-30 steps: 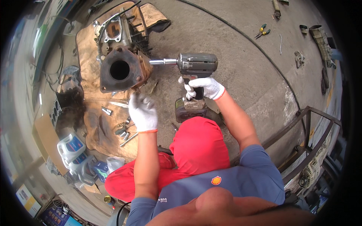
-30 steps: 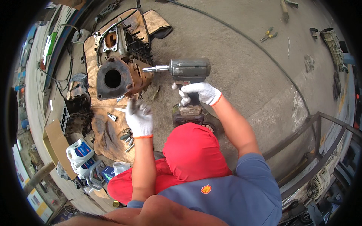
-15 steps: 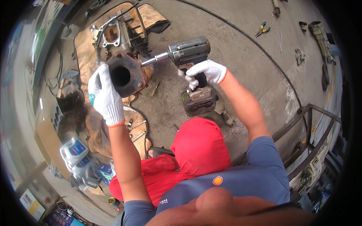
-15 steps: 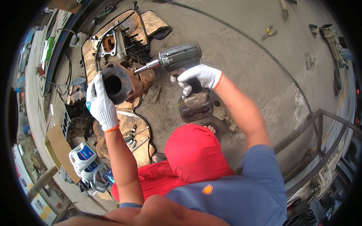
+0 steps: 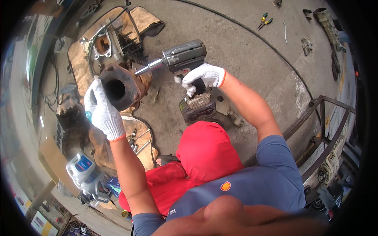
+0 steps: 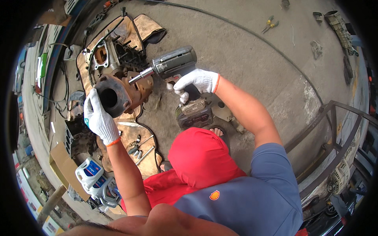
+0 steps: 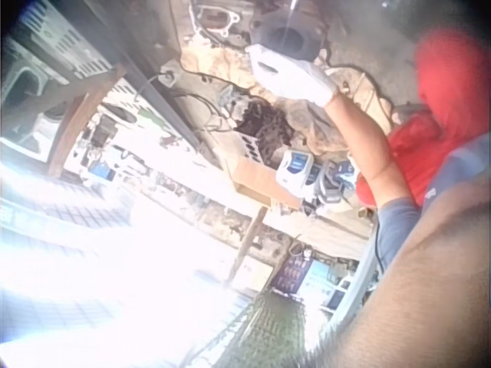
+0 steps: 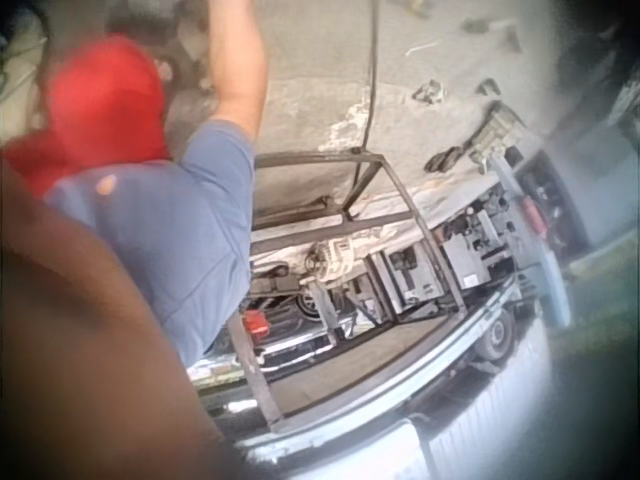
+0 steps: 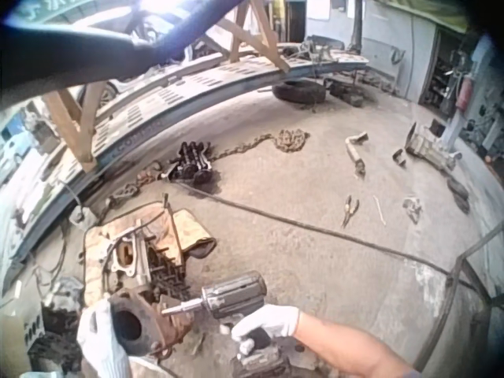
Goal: The person sits on the floor and uses a cordless impact wrench to remove bolts from an exhaust manifold. They then use a socket wrench to loosen additional bolts and inspect the manifold.
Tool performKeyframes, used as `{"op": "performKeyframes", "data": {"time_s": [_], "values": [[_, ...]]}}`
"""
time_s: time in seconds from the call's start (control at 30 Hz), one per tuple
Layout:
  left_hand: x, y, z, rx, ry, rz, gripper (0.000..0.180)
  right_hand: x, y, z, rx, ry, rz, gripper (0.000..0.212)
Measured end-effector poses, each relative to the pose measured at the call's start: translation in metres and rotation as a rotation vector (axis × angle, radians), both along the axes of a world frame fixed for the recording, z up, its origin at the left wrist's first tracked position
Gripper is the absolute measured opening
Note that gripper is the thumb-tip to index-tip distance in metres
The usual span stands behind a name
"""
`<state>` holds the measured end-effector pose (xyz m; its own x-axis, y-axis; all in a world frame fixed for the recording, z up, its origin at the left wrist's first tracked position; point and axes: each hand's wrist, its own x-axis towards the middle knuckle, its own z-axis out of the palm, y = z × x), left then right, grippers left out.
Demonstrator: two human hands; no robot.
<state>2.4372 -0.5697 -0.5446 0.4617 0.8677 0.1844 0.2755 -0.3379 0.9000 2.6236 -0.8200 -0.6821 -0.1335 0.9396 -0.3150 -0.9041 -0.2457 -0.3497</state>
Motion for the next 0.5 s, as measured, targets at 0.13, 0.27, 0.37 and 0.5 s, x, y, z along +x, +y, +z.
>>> {"op": "performKeyframes", "data": {"time_s": [0.13, 0.27, 0.37, 0.5], "values": [[0.0, -0.004, 0.005, 0.008, 0.032, -0.002, 0.03, 0.0, -0.005, 0.003, -0.001, -0.058, -0.027, 0.016], [0.003, -0.002, 0.007, 0.031, 0.015, -0.012, 0.031, 0.002, -0.008, 0.019, -0.064, 0.041, 0.002, 0.015], [0.001, 0.001, 0.005, -0.025, -0.014, -0.023, 0.031, -0.007, -0.006, 0.013, -0.007, 0.138, -0.002, 0.016], [-0.002, -0.002, 0.009, 0.126, 0.086, -0.008, 0.041, -0.009, -0.009, 0.021, -0.044, 0.112, -0.056, 0.018]]}}
